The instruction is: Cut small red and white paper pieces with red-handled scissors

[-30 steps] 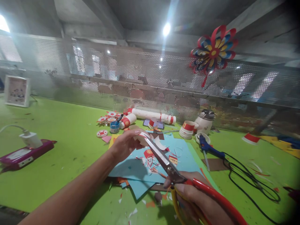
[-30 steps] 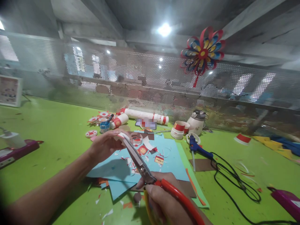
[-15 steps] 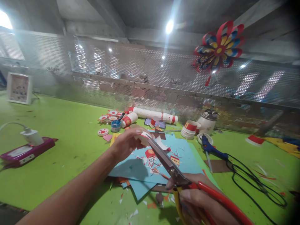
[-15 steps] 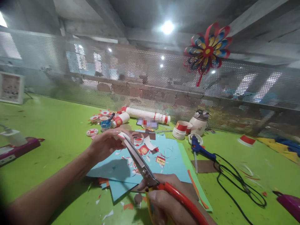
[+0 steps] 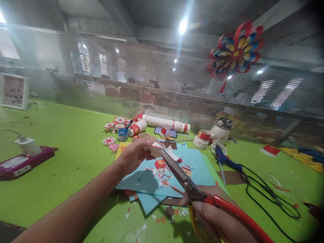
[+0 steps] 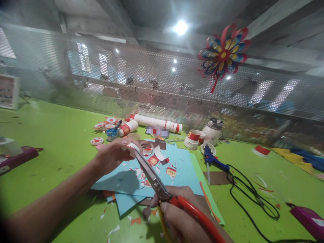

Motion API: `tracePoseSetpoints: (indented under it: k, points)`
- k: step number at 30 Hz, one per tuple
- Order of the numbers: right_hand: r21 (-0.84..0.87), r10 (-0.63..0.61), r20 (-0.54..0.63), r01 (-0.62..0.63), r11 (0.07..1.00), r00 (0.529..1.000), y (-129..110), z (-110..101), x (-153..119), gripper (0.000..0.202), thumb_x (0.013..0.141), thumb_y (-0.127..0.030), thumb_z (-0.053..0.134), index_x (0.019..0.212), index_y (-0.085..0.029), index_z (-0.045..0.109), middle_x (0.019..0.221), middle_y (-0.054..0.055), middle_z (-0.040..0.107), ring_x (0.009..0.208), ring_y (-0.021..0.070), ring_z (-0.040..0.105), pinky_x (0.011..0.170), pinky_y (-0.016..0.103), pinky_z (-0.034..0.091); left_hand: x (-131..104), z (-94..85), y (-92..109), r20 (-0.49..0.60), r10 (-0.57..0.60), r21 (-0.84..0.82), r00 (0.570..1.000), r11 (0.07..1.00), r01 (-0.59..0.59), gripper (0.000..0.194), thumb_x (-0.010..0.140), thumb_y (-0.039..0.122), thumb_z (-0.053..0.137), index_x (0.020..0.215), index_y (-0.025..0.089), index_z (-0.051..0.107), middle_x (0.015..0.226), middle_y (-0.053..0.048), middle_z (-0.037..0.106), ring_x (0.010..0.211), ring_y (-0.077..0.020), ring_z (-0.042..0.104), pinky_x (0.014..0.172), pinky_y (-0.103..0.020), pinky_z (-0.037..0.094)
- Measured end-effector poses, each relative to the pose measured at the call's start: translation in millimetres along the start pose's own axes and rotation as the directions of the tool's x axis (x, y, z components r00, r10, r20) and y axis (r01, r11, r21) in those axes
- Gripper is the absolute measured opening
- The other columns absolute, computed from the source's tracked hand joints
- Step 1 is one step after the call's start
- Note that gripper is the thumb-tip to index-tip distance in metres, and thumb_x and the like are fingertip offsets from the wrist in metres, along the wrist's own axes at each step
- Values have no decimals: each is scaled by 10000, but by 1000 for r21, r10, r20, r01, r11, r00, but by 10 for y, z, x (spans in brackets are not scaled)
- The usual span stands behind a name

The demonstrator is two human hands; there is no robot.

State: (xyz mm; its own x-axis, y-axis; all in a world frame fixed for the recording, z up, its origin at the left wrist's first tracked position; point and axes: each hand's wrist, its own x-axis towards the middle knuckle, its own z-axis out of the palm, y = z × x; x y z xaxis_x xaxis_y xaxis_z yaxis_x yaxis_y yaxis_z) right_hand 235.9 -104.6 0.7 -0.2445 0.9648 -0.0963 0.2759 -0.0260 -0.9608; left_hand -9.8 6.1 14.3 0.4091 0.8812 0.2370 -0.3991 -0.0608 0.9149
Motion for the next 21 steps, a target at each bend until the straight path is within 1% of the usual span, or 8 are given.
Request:
tracePoseSetpoints:
  k: [2,5,7,10,12,16,17,21]
  points:
    - [-24,-15,-8,15,1000,1000,-30,-3,-6,252,787,-364,642,983,-222,713,927,61,688,875,233,613,756,302,514,5,2,-3,2,-4,10,1000,1000,4,270,735,321,510,779,115,678,772,-73,606,698,-161,520,598,-266,385]
    - [-36,-33,1,33,999,999,-72,7,-21,267,786,-361,636,1004,-226,709,895,62,695,828,234,630,734,316,523,15,4,-3,-7,4,14,1000,1000,-4,263,730,321,515,771,117,677,759,-67,601,669,-149,505,564,-256,363]
    - [-30,-49,7,49,998,999,-91,17,-38,296,785,-373,627,1038,-235,696,930,67,696,861,248,632,750,325,522,19,3,3,-13,12,11,1000,1000,-12,254,725,322,520,764,122,673,752,-61,602,656,-142,498,554,-250,354]
    - [-20,-63,19,64,998,998,-91,25,-65,293,788,-349,629,1056,-245,686,980,69,692,924,262,626,768,325,523,18,0,15,5,20,31,1000,999,-20,254,720,321,515,761,123,669,748,-66,610,656,-148,500,565,-259,363]
    - [-11,-71,36,72,997,997,-64,28,-81,295,813,-332,607,1088,-244,668,953,68,696,877,244,643,735,308,532,16,-4,19,29,23,49,999,999,-25,265,721,319,501,757,117,669,754,-80,614,675,-163,512,588,-275,377]
    - [3,-82,70,82,997,994,17,22,-94,299,848,-345,561,1108,-233,655,744,39,687,665,180,645,620,258,535,16,-14,20,69,44,108,997,993,-51,301,724,325,480,740,101,679,770,-104,615,660,-167,506,565,-279,360]
    - [0,-81,71,81,997,994,29,13,-92,298,846,-346,563,1108,-238,654,749,37,687,668,176,645,620,252,535,17,-15,22,74,54,124,996,990,-63,306,723,326,479,737,98,682,772,-106,615,646,-162,497,546,-274,345]
    - [-32,-61,67,64,997,996,8,-40,-74,279,811,-304,612,1081,-265,668,944,45,696,809,196,651,683,251,537,18,-3,36,97,88,156,991,982,-103,311,725,325,481,732,93,689,788,-113,618,625,-155,480,510,-268,307]
